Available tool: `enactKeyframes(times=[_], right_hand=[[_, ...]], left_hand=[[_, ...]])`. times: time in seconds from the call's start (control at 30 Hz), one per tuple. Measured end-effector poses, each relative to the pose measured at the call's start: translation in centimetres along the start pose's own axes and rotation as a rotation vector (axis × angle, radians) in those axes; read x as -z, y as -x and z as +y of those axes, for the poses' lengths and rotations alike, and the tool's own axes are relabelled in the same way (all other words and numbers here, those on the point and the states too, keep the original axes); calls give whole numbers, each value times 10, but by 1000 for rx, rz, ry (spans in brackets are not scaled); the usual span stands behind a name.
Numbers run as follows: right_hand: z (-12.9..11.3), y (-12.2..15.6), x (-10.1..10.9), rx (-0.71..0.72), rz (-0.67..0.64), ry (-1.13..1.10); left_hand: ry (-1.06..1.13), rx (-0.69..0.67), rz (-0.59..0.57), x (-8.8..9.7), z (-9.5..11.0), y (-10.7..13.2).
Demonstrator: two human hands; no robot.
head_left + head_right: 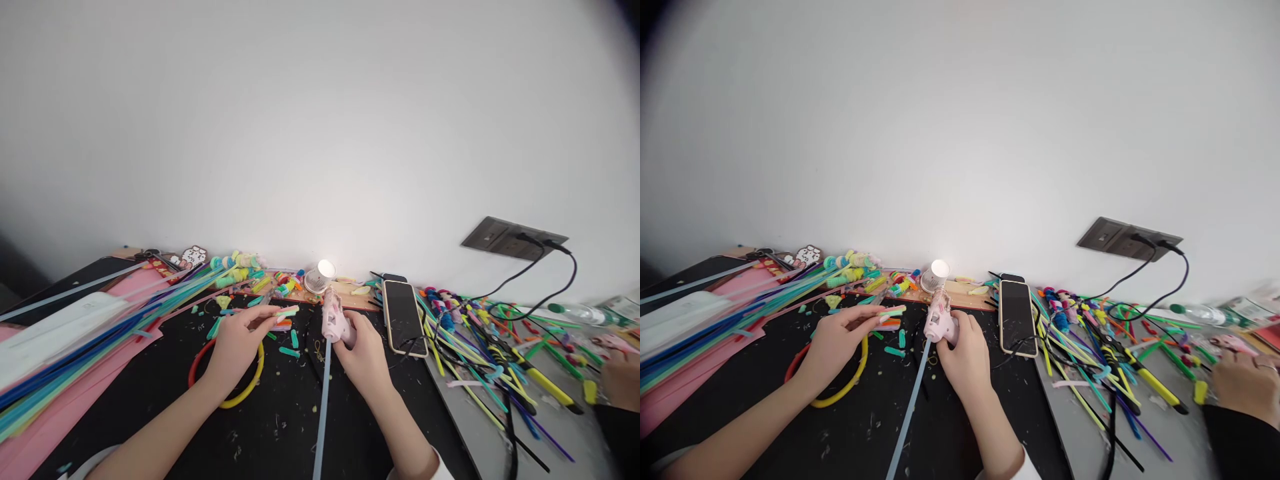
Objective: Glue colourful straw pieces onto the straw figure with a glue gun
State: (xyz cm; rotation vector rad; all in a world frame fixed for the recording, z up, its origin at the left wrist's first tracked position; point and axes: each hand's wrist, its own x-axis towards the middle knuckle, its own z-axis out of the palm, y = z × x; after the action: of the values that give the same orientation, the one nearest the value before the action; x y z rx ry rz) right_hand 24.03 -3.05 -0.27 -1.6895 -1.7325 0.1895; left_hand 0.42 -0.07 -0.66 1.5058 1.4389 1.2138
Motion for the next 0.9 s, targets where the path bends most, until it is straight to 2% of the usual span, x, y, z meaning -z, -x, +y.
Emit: enactKeyframes(times=[0.13, 0.27, 0.5, 0.9], right_hand=[[-3, 0, 4, 47, 0, -239], [-7, 5, 4, 83, -54, -330], [-12, 6, 0, 121, -227, -397], [-12, 7, -3, 140, -227, -379]], left_hand=[[-5, 14, -2, 0, 0, -1], [-22, -11, -3, -1, 0, -1], [-67, -95, -33, -2, 0, 0], [-80, -59, -72, -1, 1, 1]])
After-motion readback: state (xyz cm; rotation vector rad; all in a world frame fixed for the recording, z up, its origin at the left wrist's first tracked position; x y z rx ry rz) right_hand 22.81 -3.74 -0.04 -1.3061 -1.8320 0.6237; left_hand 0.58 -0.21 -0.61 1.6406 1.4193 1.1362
